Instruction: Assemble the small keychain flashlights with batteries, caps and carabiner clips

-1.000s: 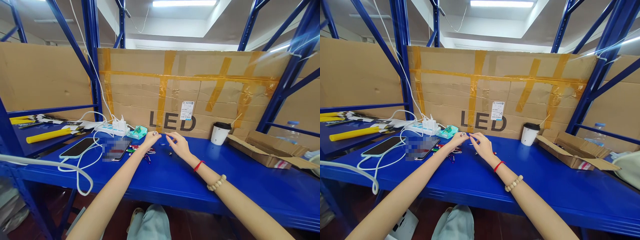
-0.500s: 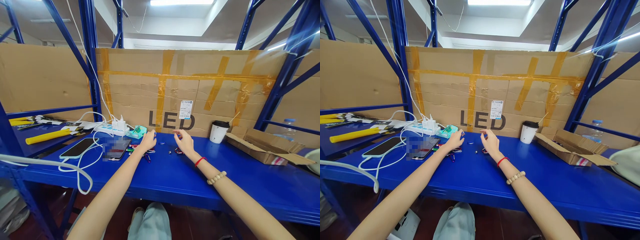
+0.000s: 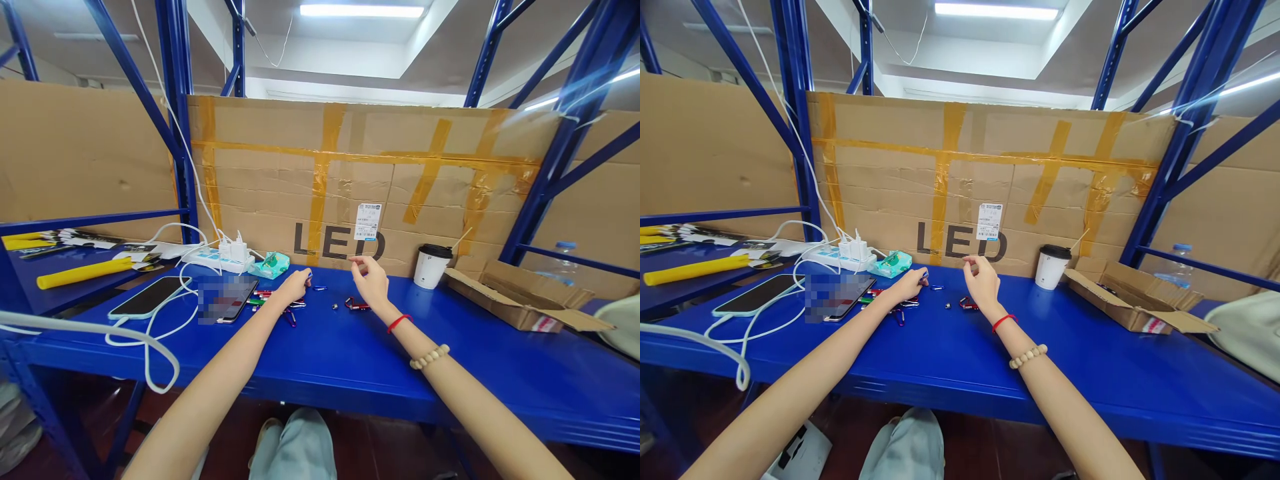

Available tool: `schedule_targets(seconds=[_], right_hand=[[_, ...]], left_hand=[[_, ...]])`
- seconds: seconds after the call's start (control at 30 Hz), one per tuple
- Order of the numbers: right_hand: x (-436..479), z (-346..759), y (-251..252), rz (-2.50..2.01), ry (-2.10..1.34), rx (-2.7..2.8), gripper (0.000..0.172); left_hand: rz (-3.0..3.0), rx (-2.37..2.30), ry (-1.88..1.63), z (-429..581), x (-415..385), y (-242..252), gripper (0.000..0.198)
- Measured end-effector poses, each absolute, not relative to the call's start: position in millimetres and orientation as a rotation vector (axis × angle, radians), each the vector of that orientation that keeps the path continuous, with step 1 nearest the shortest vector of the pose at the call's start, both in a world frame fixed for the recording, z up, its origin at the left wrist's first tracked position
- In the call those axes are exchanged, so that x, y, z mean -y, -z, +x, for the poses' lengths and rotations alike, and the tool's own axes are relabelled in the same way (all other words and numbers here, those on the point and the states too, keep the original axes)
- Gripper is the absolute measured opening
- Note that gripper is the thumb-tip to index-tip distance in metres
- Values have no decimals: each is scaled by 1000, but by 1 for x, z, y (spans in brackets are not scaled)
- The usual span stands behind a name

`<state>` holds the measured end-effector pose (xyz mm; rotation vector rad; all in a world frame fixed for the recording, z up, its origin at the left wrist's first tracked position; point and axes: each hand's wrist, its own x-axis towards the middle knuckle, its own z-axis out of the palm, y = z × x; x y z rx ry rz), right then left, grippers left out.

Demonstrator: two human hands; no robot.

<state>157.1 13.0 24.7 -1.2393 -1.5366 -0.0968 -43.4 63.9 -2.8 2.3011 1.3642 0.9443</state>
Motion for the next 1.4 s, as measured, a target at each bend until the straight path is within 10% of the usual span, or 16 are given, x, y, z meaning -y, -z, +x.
schedule_targets(seconds=[1.4], right_hand=[[-12,141,-14,-930,217,2134,26]], left_hand=[[1304,-888,-1094,-28,-32,-29,31]])
